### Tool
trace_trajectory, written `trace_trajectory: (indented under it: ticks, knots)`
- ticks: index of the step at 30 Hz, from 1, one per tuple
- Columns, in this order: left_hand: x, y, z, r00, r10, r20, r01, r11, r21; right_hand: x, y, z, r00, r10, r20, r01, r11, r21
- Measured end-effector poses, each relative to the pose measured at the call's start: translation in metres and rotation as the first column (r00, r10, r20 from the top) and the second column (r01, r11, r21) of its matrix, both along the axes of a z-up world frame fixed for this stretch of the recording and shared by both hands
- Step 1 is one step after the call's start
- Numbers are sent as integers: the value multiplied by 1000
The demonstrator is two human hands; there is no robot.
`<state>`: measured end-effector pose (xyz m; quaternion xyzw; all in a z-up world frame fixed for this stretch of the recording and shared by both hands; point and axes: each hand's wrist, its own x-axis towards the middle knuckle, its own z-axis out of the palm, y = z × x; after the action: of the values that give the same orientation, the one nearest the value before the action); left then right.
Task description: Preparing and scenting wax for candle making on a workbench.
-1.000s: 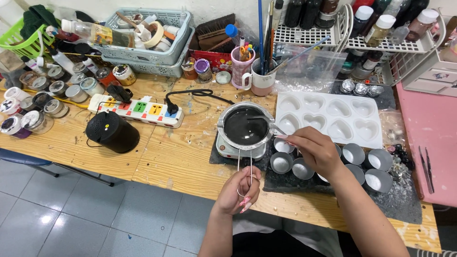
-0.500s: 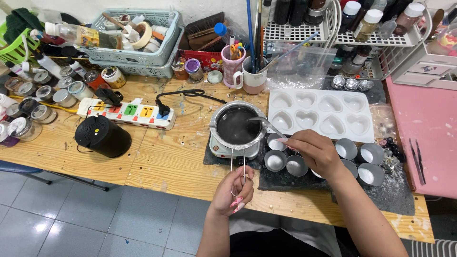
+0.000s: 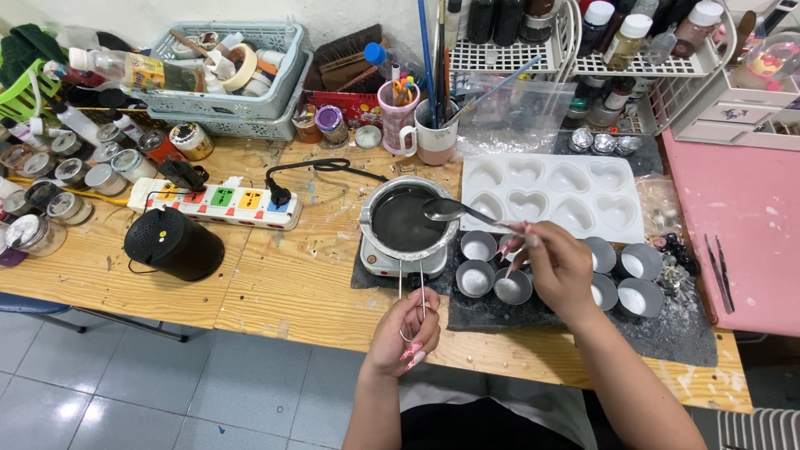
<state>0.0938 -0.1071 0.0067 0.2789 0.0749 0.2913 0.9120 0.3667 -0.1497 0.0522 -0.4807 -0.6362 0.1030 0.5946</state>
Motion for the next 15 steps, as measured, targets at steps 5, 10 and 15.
trace_trajectory:
  ticks: [5, 10, 15]
  knots:
    - [-3, 2, -4, 1000, -7, 25, 7, 1000, 1, 9, -13, 8, 974, -61, -218, 41, 995, -94]
    - [-1, 1, -4, 1000, -10, 12, 10, 1000, 3, 14, -17, 14, 998, 34, -61, -32, 999, 26]
    - [0, 1, -7, 1000, 13, 18, -14, 1000, 15, 2, -25, 33, 759, -27, 651, -88, 986, 145]
